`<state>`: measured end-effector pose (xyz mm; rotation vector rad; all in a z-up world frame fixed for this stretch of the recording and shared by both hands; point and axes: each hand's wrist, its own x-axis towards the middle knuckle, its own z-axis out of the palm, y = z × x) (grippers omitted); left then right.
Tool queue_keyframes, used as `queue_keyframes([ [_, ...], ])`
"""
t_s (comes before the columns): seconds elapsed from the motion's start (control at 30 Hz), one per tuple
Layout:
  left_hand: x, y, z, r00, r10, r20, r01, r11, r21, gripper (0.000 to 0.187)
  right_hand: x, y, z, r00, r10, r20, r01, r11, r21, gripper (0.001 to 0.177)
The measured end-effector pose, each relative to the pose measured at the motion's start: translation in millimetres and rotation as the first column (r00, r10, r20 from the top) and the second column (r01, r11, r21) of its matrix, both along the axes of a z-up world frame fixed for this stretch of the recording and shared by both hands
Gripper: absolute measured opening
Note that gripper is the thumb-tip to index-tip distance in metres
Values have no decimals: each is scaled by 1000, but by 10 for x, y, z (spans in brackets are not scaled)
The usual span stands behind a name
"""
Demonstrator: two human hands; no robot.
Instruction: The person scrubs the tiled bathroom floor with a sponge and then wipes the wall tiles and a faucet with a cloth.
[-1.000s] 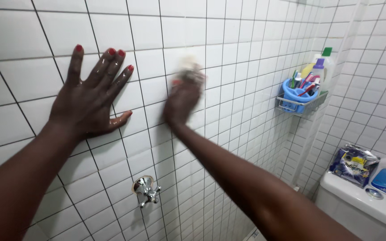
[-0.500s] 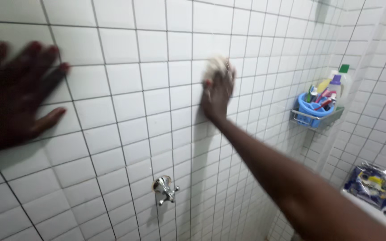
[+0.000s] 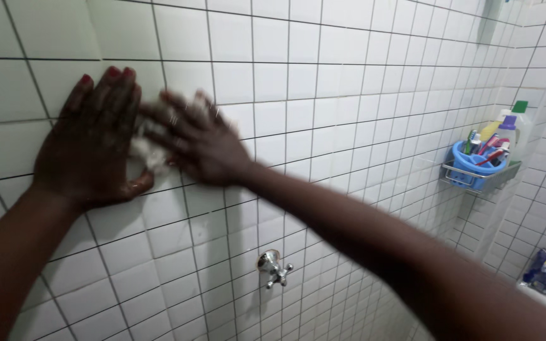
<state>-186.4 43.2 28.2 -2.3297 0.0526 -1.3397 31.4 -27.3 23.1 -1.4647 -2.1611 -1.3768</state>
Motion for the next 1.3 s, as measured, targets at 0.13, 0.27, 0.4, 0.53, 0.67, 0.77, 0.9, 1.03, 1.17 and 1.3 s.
queue_keyframes([
  [0.13,9,-38,-15,774,621,124,-626,721,298,112,425,-9,322,995,-94,-45,99,985,139,66],
  [0.27,11,-121,-7,528,794,301,-823,391,412,118,615,299,-29,832,282,-477,108,761,639,60],
  [0.4,20,-142,-20,578,774,260,-799,470,376,122,425,277,-562,793,250,-556,147,807,572,60],
  [0.53,18,-108,-42,649,734,202,-751,574,327,123,339,109,-258,986,163,-16,-148,931,332,63],
  [0.67,50,-42,-83,998,37,56,-35,999,-39,113,480,-4,511,991,-71,111,66,997,40,67],
  [0.77,53,-19,-108,998,46,48,-43,997,-57,110,578,71,548,993,15,-117,27,938,347,61],
  [0.9,44,5,-111,985,166,50,-165,986,-20,112,345,242,-87,937,163,-309,8,874,486,61],
  [1.03,61,38,-127,929,363,74,-370,922,114,101,237,202,-264,974,189,127,-199,978,69,54],
  [1.17,149,32,-174,777,611,149,-629,759,165,87,403,260,283,831,344,437,-341,936,-89,38],
  [1.3,211,27,-194,868,478,134,-482,876,-3,80,462,269,569,824,357,440,-398,918,1,39],
])
